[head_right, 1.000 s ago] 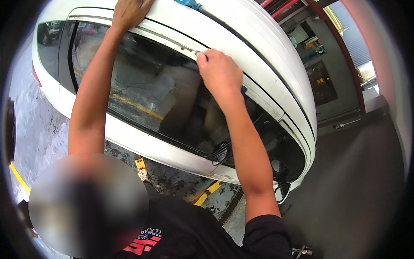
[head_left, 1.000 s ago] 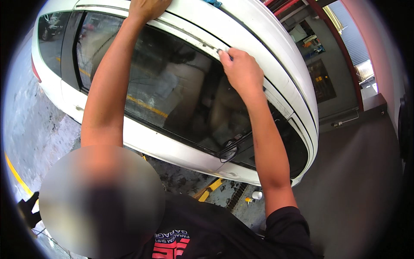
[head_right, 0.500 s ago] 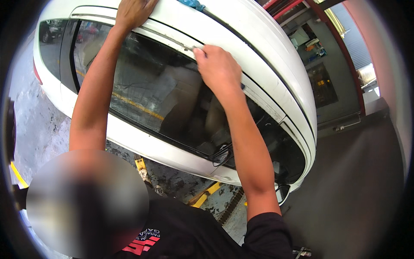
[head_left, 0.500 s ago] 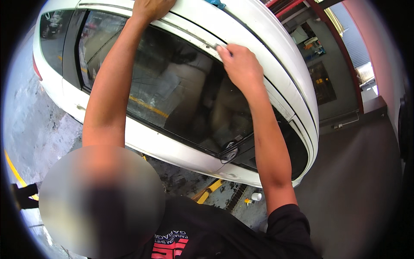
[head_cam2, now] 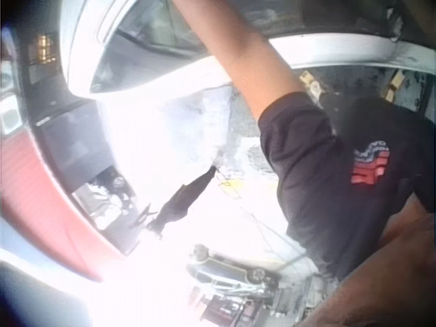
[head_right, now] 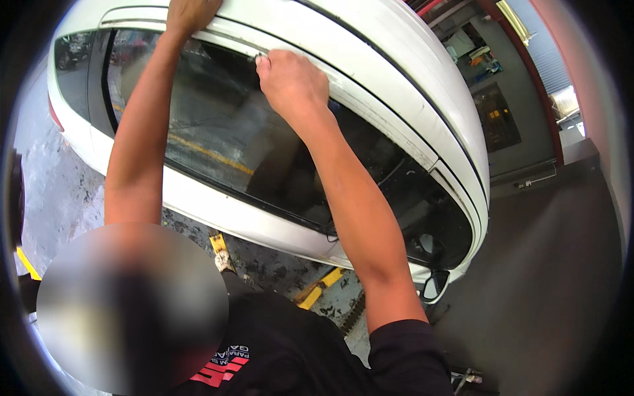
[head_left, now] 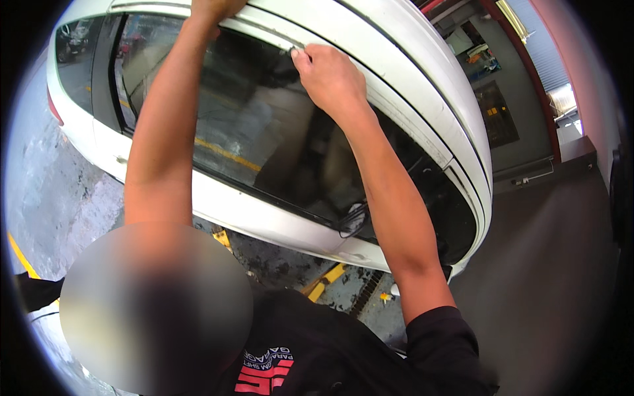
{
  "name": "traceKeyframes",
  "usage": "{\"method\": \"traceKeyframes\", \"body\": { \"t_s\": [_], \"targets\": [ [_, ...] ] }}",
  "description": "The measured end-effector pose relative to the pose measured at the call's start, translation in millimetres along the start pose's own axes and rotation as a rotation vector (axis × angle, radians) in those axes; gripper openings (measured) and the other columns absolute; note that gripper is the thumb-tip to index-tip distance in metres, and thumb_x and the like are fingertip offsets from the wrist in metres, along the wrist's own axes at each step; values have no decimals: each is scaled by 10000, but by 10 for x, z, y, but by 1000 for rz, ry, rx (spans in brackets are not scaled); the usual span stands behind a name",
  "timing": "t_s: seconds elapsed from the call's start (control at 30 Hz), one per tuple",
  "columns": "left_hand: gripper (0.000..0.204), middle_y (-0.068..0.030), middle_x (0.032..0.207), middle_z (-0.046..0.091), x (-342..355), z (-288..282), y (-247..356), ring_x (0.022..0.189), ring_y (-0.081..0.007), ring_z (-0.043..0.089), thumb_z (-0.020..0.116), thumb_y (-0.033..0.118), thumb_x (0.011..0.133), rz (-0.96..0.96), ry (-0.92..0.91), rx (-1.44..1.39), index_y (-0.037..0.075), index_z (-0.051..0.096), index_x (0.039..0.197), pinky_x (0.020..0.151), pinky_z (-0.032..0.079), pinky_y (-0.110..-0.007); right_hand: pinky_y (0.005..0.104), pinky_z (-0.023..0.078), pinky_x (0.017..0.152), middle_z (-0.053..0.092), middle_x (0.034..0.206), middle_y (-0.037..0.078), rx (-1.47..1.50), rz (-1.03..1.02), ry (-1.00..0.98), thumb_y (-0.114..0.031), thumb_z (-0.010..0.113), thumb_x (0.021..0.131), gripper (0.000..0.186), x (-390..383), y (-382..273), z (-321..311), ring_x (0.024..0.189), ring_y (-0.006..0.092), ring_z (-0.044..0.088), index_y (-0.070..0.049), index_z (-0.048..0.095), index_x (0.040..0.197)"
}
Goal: The person uses a squeegee to press a tint film onto the rear window of a white car, working along the top edge and then smoothing the surface to remove bubbles and ensure adhesion.
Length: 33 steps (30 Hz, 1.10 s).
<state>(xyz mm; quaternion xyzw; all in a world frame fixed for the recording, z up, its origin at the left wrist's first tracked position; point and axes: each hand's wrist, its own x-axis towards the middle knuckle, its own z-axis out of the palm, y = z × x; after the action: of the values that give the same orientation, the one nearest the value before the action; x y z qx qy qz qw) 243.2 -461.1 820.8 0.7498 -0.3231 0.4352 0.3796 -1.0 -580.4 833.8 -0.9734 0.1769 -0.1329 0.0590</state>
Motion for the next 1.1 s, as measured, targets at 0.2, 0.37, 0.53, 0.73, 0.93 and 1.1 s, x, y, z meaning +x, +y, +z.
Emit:
{"method": "traceKeyframes", "body": {
  "t_s": [0.2,0.37,0.53,0.73,0.93,1.1],
  "targets": [
    [274,-178,1128,628,-7,-119,-11,1112,-366,592,571,272,968,-25,-11,-13,35,688,1041,988,452,-483,525,547,864,746,990,212,-87,119,4,-400,503,1027,413,-46,258,-169,974,422,703,-64,742,1003],
    [257,-169,1100,633,9,-61,14,1101,-365,594,577,258,968,-21,-14,21,37,693,1025,981,453,-478,530,554,867,750,988,208,-100,118,68,-387,495,1031,410,23,131,-77,956,426,707,-58,736,984],
    [246,-166,1096,633,-15,-11,-8,1088,-361,600,586,262,967,8,-15,19,45,686,1022,970,458,-482,519,549,897,746,1016,216,-97,99,8,-385,495,1029,414,85,68,-145,997,415,703,-50,734,983],
    [245,-162,1100,632,20,-40,1,1098,-362,596,582,268,968,-11,-10,38,56,685,1038,980,457,-482,511,548,893,748,1023,203,-104,118,12,-401,510,1027,419,85,99,-124,982,409,705,-48,734,992],
    [251,-166,1124,636,-7,-25,32,1099,-365,599,580,266,965,-42,-28,5,48,685,1034,980,455,-487,505,544,816,730,942,202,-116,117,56,-452,515,1034,447,0,238,-106,925,428,685,-58,709,952],
    [246,-165,1108,634,-19,-84,-16,1089,-369,599,577,258,972,5,15,15,44,685,1025,977,456,-485,521,544,861,736,980,212,-141,72,53,-419,517,1028,422,3,215,-91,966,427,694,-57,730,979]
  ]
}}
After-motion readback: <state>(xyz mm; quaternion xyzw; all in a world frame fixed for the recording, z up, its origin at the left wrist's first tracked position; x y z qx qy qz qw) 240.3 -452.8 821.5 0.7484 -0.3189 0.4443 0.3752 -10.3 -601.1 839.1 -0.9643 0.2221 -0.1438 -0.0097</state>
